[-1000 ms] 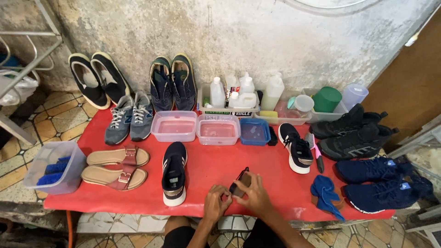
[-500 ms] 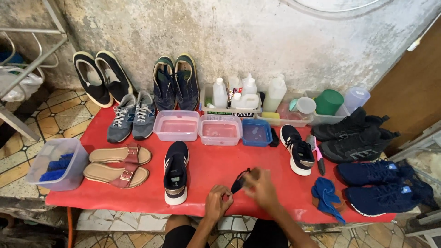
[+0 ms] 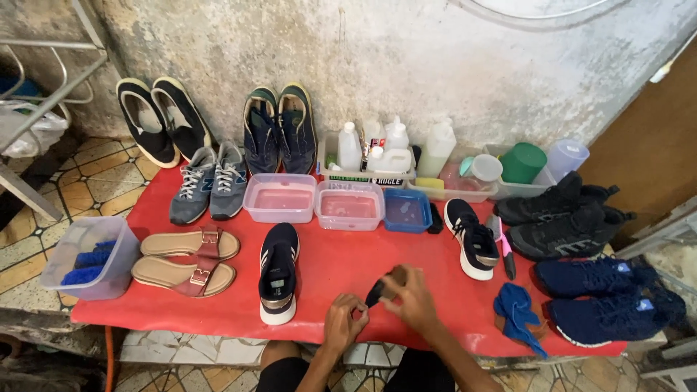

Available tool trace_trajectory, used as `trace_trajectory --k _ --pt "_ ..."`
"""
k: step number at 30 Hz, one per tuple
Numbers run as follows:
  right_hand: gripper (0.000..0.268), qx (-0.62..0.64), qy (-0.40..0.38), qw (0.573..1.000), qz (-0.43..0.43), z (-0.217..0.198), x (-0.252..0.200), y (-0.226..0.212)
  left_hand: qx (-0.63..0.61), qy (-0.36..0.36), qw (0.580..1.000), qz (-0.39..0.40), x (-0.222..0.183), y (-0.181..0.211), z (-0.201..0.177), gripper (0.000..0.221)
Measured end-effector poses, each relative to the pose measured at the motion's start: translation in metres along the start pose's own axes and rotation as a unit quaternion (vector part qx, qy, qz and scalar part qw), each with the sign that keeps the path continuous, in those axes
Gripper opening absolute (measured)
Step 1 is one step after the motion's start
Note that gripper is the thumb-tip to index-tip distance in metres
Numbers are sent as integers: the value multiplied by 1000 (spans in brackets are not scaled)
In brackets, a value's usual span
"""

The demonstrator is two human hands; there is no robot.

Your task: A person is meticulously untying shoelaces from a pair of sneakers and wiping them clean using a cloth at a shoe repair station.

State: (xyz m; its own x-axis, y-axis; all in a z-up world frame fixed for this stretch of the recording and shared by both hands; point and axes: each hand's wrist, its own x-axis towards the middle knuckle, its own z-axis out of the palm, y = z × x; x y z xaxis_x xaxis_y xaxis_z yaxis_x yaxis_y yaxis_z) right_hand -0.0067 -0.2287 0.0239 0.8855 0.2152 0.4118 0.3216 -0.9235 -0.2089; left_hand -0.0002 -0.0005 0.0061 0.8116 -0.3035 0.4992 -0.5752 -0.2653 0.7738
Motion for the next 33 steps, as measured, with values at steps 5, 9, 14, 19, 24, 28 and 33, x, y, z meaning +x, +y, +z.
trace_trajectory --k 5,9,14,19,24,28,33 --pt "60 -116 -28 985 124 -16 12 19 8 -9 1000 -10 -2 2 -2 6" --pt "63 44 -3 998 55 -50 23 -28 11 9 1000 15 -2 -3 0 8" --pt "58 49 -92 993 48 -11 2 -15 40 -11 999 -18 -4 -10 5 3" --pt "57 -139 -25 986 92 -9 8 10 14 -20 999 -39 -3 -2 1 7" --pt "60 114 -59 991 41 -16 2 -35 36 -21 999 -27 -6 -20 9 2" --pt "52 1 32 999 5 8 2 1 3 -17 999 -27 -2 -5 1 3" --pt "55 -64 38 994 75 -21 22 0 15 -22 999 -26 -2 -5 1 12"
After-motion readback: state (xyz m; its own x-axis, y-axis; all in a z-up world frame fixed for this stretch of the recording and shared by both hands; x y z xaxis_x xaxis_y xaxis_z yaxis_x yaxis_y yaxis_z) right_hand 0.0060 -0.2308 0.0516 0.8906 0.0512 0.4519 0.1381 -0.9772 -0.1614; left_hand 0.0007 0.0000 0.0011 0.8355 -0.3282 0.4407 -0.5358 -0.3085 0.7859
